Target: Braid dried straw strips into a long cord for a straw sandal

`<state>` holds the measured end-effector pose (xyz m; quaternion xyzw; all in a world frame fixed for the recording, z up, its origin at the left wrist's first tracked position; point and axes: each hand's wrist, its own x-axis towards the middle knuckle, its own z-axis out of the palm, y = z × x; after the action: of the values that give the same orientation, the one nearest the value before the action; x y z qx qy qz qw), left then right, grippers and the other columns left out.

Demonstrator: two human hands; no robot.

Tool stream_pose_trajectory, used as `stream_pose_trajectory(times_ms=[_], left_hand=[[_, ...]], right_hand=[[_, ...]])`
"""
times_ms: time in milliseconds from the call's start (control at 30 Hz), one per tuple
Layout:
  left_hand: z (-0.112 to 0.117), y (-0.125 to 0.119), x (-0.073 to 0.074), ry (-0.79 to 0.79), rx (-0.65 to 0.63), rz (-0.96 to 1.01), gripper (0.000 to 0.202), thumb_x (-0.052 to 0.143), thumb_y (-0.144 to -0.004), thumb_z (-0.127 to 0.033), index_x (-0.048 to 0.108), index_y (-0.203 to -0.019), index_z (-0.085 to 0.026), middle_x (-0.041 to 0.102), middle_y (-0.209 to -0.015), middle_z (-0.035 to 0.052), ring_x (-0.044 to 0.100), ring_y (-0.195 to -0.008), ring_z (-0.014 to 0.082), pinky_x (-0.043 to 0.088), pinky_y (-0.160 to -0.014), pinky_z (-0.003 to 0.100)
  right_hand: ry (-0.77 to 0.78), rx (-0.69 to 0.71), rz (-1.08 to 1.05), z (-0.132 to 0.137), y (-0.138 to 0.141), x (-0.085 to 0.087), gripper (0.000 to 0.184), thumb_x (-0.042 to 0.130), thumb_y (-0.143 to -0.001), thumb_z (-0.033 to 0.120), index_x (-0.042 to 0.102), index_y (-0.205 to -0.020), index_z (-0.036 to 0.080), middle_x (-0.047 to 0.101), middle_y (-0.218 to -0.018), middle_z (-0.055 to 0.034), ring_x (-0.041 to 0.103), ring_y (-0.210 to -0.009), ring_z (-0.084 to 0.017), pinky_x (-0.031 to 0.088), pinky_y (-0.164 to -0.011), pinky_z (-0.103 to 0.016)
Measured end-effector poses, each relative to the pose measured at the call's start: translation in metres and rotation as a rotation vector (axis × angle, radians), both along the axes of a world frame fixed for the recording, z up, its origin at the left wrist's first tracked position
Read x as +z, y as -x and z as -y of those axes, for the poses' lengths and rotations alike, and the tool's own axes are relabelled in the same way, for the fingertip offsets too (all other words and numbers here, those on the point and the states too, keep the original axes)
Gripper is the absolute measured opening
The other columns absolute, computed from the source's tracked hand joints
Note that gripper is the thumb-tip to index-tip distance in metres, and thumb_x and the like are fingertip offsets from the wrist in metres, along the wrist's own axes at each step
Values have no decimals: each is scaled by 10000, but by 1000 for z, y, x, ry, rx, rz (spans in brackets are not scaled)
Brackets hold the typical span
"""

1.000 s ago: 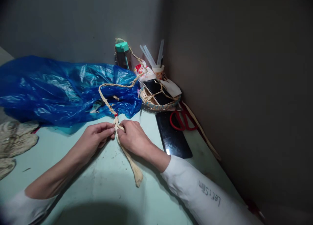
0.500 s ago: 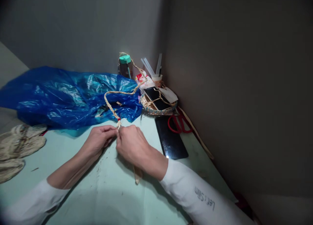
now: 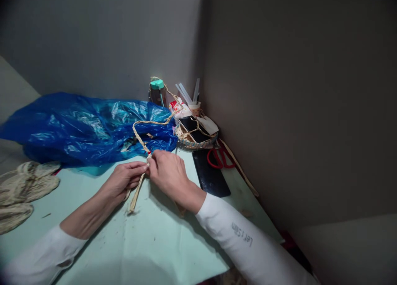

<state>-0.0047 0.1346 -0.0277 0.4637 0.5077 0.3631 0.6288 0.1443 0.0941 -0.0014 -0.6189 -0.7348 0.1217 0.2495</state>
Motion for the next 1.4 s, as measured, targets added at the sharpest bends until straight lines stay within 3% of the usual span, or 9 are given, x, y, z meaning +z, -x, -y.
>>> stream_pose_trajectory(times_ms=[200,300,433,700,900,1000,1133,1300,1400], left_hand=[[3,-2,0,-65,-33,-57,228,734,-571,-293,689,-709,-117,460,-444,-44,326,-403,62,178,-424,189],[4,2,2,-215,-99,-218,176,697,-617,-316,690,-668,-148,574,-525,3,479,-501,134,284,-463,214],[3,7,8,-374,-166,-453,173,658,-649,-334,653,-569,-181,571,-469,0,438,-434,138,240,-426,232],[6,9,25,-242,-179,-347,220,571,-714,-365,591,-611,-171,479,-403,-27,322,-339,90,185,-387,210],[44,-16,19,-497,-255,-579,262,445,-826,-275,557,-602,-198,550,-419,-5,498,-363,145,380,-461,245],[53,-21,17,-469,-295,-590,244,408,-843,-256,555,-655,-202,587,-448,7,523,-360,160,394,-458,255],[47,-15,29,-455,-402,-614,349,481,-840,-357,562,-543,-191,601,-465,25,539,-425,168,365,-488,260],[17,0,38,-656,-18,-706,305,545,-818,-389,618,-602,-187,591,-555,4,506,-548,158,323,-544,260],[3,4,26,-474,-121,-457,151,615,-774,-331,589,-752,-184,656,-690,22,586,-652,174,412,-625,261]], right_hand=[[163,145,-249,-20,1,-18,304,348,-939,234,605,-809,137,650,-751,-59,538,-666,-121,306,-604,-229],[166,134,-249,-24,4,-23,313,385,-907,228,608,-705,145,646,-719,-54,526,-660,-124,294,-598,-232],[157,93,-256,-24,2,-18,293,434,-868,236,635,-671,156,646,-696,-39,510,-648,-125,268,-578,-240],[166,89,-449,-23,-2,-22,259,469,-815,185,620,-609,142,578,-590,4,457,-592,-101,284,-579,-218],[327,104,-796,-25,0,-29,206,472,-777,162,668,-727,119,566,-577,12,435,-515,-83,295,-503,-201],[476,46,-1063,-23,1,-26,191,494,-757,161,672,-790,97,518,-520,27,365,-437,-69,244,-444,-208],[521,29,-1142,-22,1,-22,125,513,-728,136,633,-716,103,523,-522,25,356,-420,-58,244,-432,-200],[557,20,-1179,-20,1,-25,139,478,-697,90,533,-576,133,493,-510,34,292,-397,-48,203,-414,-203],[576,49,-1174,-18,4,-25,169,458,-745,121,503,-584,149,463,-485,36,293,-390,-58,189,-413,-207]])
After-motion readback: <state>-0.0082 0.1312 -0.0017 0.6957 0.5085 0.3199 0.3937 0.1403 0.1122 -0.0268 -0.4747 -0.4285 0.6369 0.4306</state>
